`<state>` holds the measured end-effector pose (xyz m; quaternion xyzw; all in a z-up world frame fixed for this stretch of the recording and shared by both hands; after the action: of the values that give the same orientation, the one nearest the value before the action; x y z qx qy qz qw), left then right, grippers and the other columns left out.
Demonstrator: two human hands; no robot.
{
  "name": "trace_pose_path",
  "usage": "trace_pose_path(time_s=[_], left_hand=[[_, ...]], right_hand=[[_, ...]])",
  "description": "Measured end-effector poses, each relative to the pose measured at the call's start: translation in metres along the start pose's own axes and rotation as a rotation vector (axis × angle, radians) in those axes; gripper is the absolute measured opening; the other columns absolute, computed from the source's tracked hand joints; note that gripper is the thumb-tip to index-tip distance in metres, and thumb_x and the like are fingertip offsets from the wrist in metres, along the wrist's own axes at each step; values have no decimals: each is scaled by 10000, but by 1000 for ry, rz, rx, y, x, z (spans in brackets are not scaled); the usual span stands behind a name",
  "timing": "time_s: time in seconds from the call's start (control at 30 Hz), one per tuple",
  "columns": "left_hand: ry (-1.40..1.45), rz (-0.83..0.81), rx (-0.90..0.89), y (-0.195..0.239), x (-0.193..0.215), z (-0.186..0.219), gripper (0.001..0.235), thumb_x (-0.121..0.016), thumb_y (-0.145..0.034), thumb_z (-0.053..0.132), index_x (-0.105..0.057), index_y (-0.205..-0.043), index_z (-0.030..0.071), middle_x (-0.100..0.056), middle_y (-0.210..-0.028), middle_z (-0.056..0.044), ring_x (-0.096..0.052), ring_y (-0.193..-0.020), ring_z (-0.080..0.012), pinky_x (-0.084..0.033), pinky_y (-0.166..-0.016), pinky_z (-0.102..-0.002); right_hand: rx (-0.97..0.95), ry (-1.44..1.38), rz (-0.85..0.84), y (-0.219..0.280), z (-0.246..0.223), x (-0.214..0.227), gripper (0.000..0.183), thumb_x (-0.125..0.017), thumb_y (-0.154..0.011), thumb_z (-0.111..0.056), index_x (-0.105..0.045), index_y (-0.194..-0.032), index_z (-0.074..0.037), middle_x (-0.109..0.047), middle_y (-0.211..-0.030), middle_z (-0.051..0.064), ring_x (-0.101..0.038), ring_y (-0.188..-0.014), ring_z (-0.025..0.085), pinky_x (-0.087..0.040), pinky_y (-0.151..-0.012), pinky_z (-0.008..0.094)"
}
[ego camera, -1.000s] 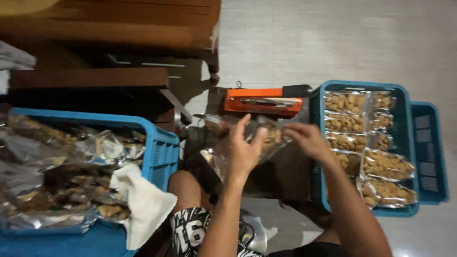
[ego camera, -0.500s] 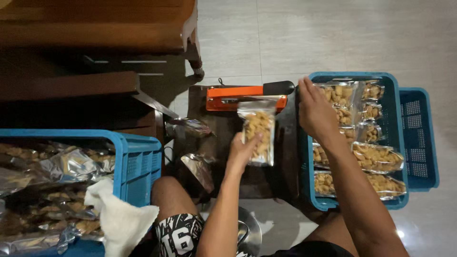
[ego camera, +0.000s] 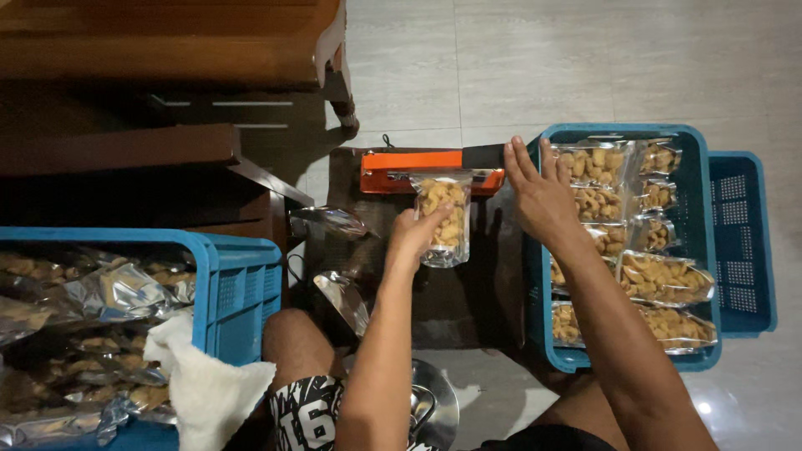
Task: The person seals small plastic bags of cashews using a heat sealer and then organizes them into blue crates, occasionally wiping the workspace or objects with a white cloth.
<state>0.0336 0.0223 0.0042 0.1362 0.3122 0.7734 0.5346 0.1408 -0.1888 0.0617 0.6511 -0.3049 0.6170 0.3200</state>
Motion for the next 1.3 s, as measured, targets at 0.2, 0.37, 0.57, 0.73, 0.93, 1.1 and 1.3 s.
trace_pose_path(time_s=[0.2, 0.37, 0.57, 0.73, 0.93, 1.1, 1.3], left_hand=[[-38, 22, 26, 3, 2, 8, 437, -841, -778, 350, -778, -976, -35, -787, -861, -117, -755, -712, -175, -608, -652, -324], [-45, 26, 33, 3, 1, 1, 433, -845, -761, 353, -772, -968, -20, -782, -864, -110, -747, -705, -175, -598, -623, -319], [-18, 53, 81, -2, 1, -3, 463, -867, -767, 348, -706, -1007, -13, -775, -883, -125, -754, -719, -197, -603, -631, -336], [28, -34, 39, 1, 0, -3, 472, -838, -785, 347, -766, -1013, -60, -783, -880, -145, -747, -699, -198, -602, -638, -326], [30, 9, 32, -1, -1, -3, 462, -855, -775, 339, -743, -1022, -36, -788, -909, -129, -762, -740, -191, -612, -674, -335], [-13, 59, 64, -4, 0, -5, 555, -875, -757, 356, -700, -1070, -67, -781, -933, -150, -762, -758, -193, -609, -682, -329], [86, 26, 66, -4, -2, -6, 580, -880, -736, 336, -672, -1088, -74, -772, -938, -171, -765, -751, -217, -624, -641, -350]], right_hand=[[-1, 0, 27, 1, 4, -20, 785, -538, -865, -107, -308, -1614, -83, -281, -1693, 98, -253, -1497, 512, -273, -1151, 658], [-19, 120, 11, 1, 6, -37, 817, -565, -851, -129, -313, -1627, -122, -291, -1706, 63, -295, -1510, 473, -319, -1143, 635], [-111, 78, -60, 2, 2, -40, 866, -585, -811, -153, -283, -1620, -213, -299, -1666, 83, -279, -1506, 449, -299, -1116, 682], [-153, 123, 70, 2, -1, -44, 674, -514, -959, -188, -367, -1609, -285, -406, -1612, 218, -306, -1502, 471, -285, -1126, 705], [-170, 171, 44, -3, -6, -45, 642, -486, -971, -231, -382, -1605, -243, -406, -1578, 277, -316, -1486, 492, -275, -1101, 725], [-185, 221, 14, -5, -8, -46, 666, -498, -959, -253, -365, -1612, -237, -395, -1587, 276, -310, -1491, 487, -261, -1106, 715], [-210, 186, -43, -9, -6, -48, 684, -499, -931, -236, -346, -1598, -251, -357, -1579, 290, -261, -1478, 504, -232, -1084, 718]])
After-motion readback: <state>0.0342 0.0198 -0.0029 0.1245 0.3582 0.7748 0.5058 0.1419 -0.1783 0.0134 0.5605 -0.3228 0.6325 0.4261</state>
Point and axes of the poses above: each hand's wrist, its own y-axis away from the middle knuckle, its own x-axis out of the back of the hand, z = x × y, the point moved 1 cm from there along -y, towards the middle knuckle
